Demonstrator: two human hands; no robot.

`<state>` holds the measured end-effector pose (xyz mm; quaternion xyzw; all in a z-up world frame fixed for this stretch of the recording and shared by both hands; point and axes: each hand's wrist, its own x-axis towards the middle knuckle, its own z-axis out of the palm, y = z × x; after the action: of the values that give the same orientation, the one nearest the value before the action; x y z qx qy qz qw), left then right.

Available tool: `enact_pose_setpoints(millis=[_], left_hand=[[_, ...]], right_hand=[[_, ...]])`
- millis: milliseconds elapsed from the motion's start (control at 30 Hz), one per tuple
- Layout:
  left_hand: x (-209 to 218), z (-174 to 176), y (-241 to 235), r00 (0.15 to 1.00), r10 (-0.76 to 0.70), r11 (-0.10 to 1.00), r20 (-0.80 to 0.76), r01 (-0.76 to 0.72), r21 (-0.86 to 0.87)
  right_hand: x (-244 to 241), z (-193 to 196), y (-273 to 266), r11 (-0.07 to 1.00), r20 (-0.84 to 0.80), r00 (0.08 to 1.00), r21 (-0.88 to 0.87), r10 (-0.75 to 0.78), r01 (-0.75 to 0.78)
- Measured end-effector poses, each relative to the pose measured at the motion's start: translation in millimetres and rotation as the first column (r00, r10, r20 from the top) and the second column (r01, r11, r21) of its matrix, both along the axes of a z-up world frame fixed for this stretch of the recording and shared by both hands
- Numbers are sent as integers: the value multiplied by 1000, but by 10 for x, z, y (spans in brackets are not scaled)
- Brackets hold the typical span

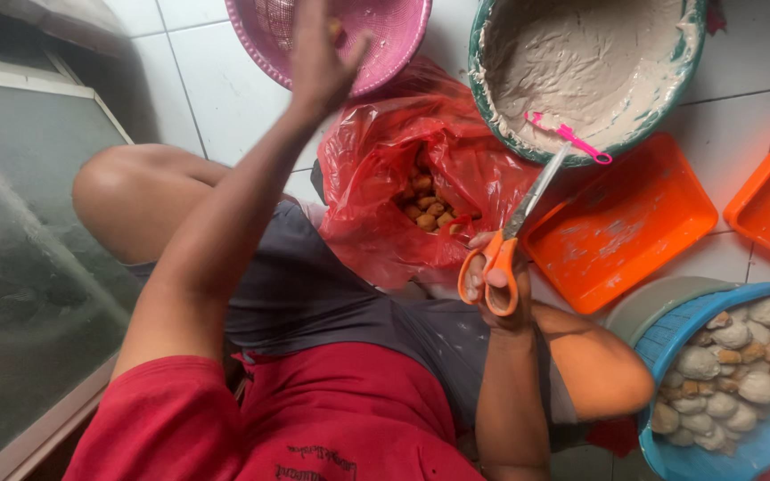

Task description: The person sits on the floor and uses orange-handled scissors to cut small brown food items one at a time, placing the cut pieces into a pink basket. A bowl of batter and a blue basket of coated items are nearby.

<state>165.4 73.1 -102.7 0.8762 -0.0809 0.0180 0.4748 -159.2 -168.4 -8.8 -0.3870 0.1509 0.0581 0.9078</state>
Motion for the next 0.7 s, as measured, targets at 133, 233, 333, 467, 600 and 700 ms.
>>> enact_pose_setpoints(millis=[133, 233, 333, 467, 600, 700], left_hand=[[-978, -787, -701, 550, -708, 628, -444, 777, -39], [-1620, -1431, -1027, 683, -658, 571, -317, 727, 380], [-1855, -1894, -1089, 758, -527, 513, -383, 644, 567], [-1885, -1910, -1040, 752, -556, 548, -354, 652, 524], [-1595, -1245, -909, 660, -532, 625, -530, 728, 280], [-1244, -521, -824, 596, -550, 774, -585, 626, -90]], right_hand=[[-108, -22, -33, 998, -15, 999, -49, -41, 40], [-150, -11, -45, 999, -1, 1000, -34, -26, 26], [-169, 18, -36, 1000, 12, 1000, -10, 2, -2], [-204, 57, -53, 997, -65, 996, -53, 56, -59], [-133, -31, -6, 972, -28, 993, -199, 119, -122], [-109, -29, 25, 983, -30, 988, -100, 150, -152]])
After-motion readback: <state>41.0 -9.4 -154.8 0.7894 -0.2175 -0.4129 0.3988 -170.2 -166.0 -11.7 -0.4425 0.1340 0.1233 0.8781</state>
